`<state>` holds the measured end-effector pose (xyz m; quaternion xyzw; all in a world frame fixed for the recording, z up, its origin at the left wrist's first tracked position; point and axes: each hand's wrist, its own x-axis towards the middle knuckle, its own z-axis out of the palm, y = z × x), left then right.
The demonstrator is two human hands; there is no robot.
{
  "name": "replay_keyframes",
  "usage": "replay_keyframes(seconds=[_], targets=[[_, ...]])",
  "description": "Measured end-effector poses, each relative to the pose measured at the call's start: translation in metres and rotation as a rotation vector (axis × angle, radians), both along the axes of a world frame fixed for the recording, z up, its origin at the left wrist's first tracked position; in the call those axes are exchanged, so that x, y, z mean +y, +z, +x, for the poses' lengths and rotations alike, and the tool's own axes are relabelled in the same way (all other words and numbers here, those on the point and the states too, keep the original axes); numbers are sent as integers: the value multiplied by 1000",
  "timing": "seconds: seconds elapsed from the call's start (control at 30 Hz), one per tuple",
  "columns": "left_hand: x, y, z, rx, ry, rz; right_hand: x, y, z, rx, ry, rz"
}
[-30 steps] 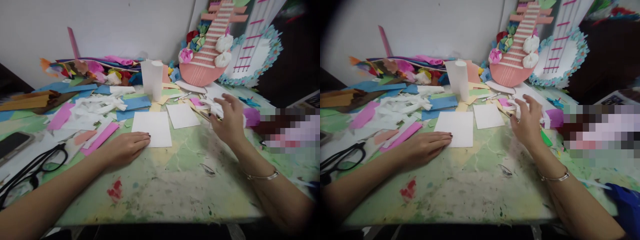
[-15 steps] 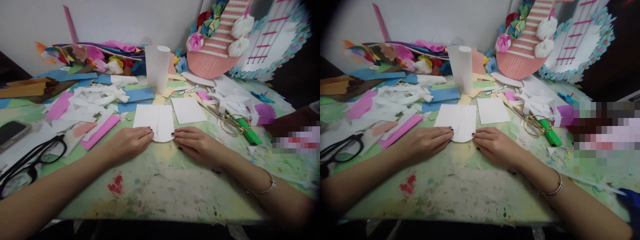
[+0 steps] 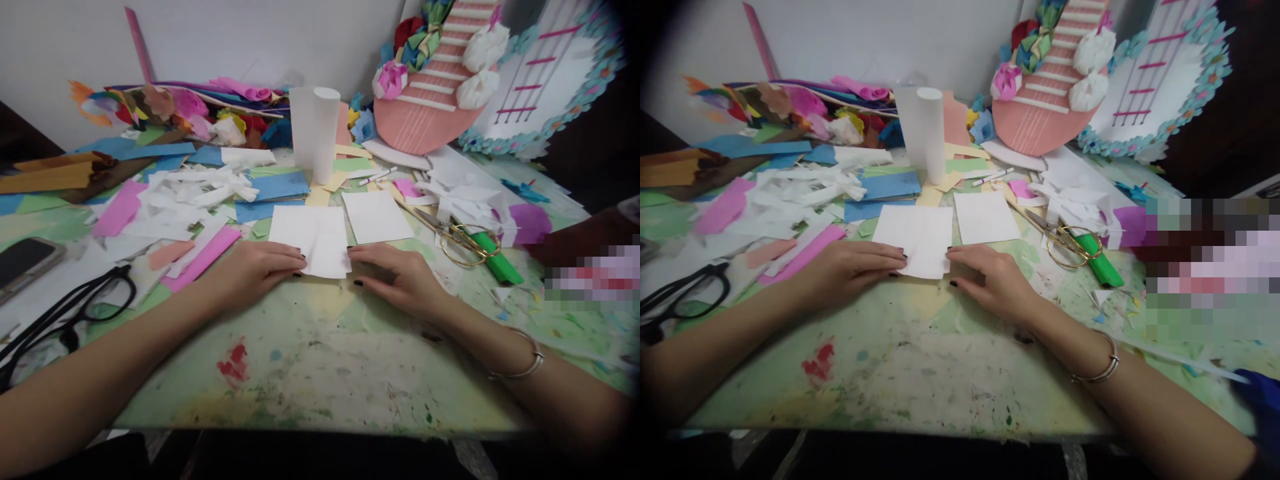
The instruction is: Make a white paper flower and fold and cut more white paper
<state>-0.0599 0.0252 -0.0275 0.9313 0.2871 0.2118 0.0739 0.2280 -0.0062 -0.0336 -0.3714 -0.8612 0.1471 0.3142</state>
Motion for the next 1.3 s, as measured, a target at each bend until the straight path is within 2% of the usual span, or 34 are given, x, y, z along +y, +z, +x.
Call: replay_keyframes(seconds=[0.13,0.27,0.4,0.53,0.63,0.83,1.03,1.17,1.3], targets=[[1,3,2,-71,55,-80,-3,-2,-8,-14,47,94],[-13,10,15,-159,151,39,-5,-3,-15,-36,50,178],[-29,11,26,-155,40,210,-6,-2,-15,-63,38,261],[-35,9,25,-79,-125,311,-5,-3,-7,-49,131,348],[-35,11,19,-6,-205,199,-3,2,1,-64,198,247],[-31,22,9,89,-159,-133,-1,14,9,-49,264,-47],[-19,23,1,55,-50,-484,2,14,15,2,194,-265],[-11,20,-4,31,2,-598,0,14,13,14,134,-325],[-6,21,-5,57,14,-649,-3,12,9,-4,35,-324]])
